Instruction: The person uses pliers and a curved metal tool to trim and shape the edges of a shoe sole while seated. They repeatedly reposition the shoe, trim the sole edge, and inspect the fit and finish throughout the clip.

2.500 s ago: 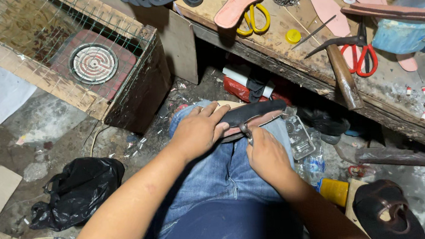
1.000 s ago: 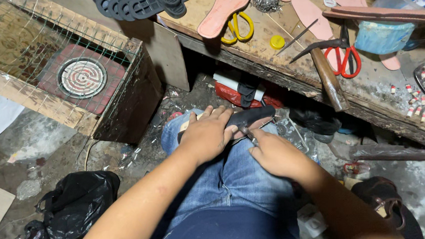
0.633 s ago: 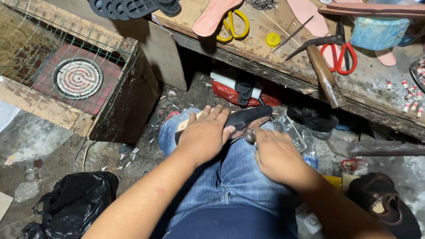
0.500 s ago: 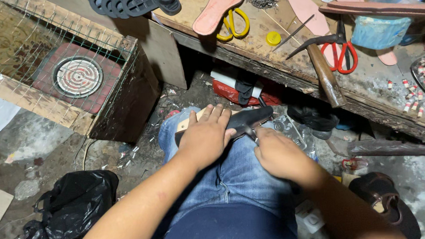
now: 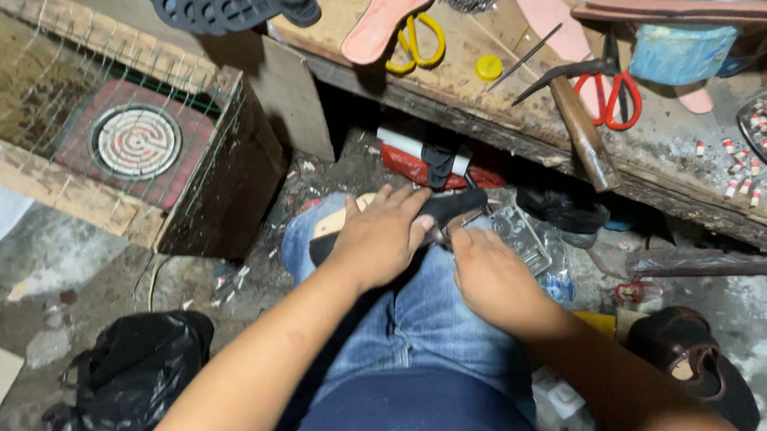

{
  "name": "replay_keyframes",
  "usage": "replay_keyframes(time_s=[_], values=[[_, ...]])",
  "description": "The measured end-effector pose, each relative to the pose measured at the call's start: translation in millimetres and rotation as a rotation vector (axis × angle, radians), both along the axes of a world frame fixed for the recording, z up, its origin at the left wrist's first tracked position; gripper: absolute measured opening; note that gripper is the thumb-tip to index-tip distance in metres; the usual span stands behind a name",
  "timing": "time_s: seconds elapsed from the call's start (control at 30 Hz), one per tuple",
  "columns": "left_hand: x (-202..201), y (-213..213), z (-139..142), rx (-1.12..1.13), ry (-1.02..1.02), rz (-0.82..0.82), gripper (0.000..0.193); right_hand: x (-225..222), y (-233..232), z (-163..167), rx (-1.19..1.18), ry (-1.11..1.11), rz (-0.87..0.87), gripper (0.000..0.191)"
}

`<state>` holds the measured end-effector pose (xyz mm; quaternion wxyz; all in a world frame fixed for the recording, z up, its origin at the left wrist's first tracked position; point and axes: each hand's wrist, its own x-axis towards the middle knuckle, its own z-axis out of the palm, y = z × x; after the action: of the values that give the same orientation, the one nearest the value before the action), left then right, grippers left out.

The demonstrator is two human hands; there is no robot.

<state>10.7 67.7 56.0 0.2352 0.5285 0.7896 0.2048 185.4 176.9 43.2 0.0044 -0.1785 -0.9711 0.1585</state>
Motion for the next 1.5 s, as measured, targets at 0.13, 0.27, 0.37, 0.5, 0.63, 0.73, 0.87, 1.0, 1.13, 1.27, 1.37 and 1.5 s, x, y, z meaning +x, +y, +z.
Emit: replay_keyframes(time_s=[0.13, 0.27, 0.37, 0.5, 0.63, 0.73, 0.87, 1.0, 1.13, 1.27, 1.37, 1.5], values=[[7, -7, -6, 0.086, 0.063, -0.032, 0.052, 1, 21, 13, -0.312, -0.073, 0.007, 0.037], [7, -7, -14, 0.123, 0.105, -0.045, 0.053, 4, 13, 10, -0.192, -0.182, -0.055, 0.033], [7, -8, -15, 0.14, 0.11, -0.053, 0.054, 9, -4, -1, -0.075, -0.199, -0.088, 0.033], [4, -6, -11, 0.163, 0.038, -0.008, 0.054, 9, -14, -14, -0.032, -0.204, -0.141, 0.031], [6, 0, -10, -0.001, 0.037, 0.053, 0.053, 6, 1, -11, -0.065, -0.066, -0.033, 0.036], [9, 0, -13, 0.038, 0.105, 0.024, 0.054, 8, 18, 0, -0.197, 0.06, 0.029, 0.04], [12, -5, -15, 0.125, 0.171, -0.013, 0.056, 13, 20, 4, -0.236, -0.209, -0.077, 0.031], [10, -5, -10, 0.192, 0.124, 0.031, 0.058, 12, -8, -8, -0.062, -0.324, -0.173, 0.028], [6, 1, -7, 0.033, 0.058, 0.051, 0.055, 7, -11, -9, -0.08, -0.208, -0.145, 0.03], [8, 4, -12, 0.13, 0.133, 0.006, 0.052, 8, 8, 4, -0.316, -0.146, -0.144, 0.032], [11, 2, -16, 0.218, 0.172, -0.003, 0.055, 10, 8, 5, -0.264, -0.219, -0.195, 0.027], [10, 5, -13, 0.103, 0.074, 0.048, 0.059, 11, -2, -6, -0.126, -0.308, -0.217, 0.028]])
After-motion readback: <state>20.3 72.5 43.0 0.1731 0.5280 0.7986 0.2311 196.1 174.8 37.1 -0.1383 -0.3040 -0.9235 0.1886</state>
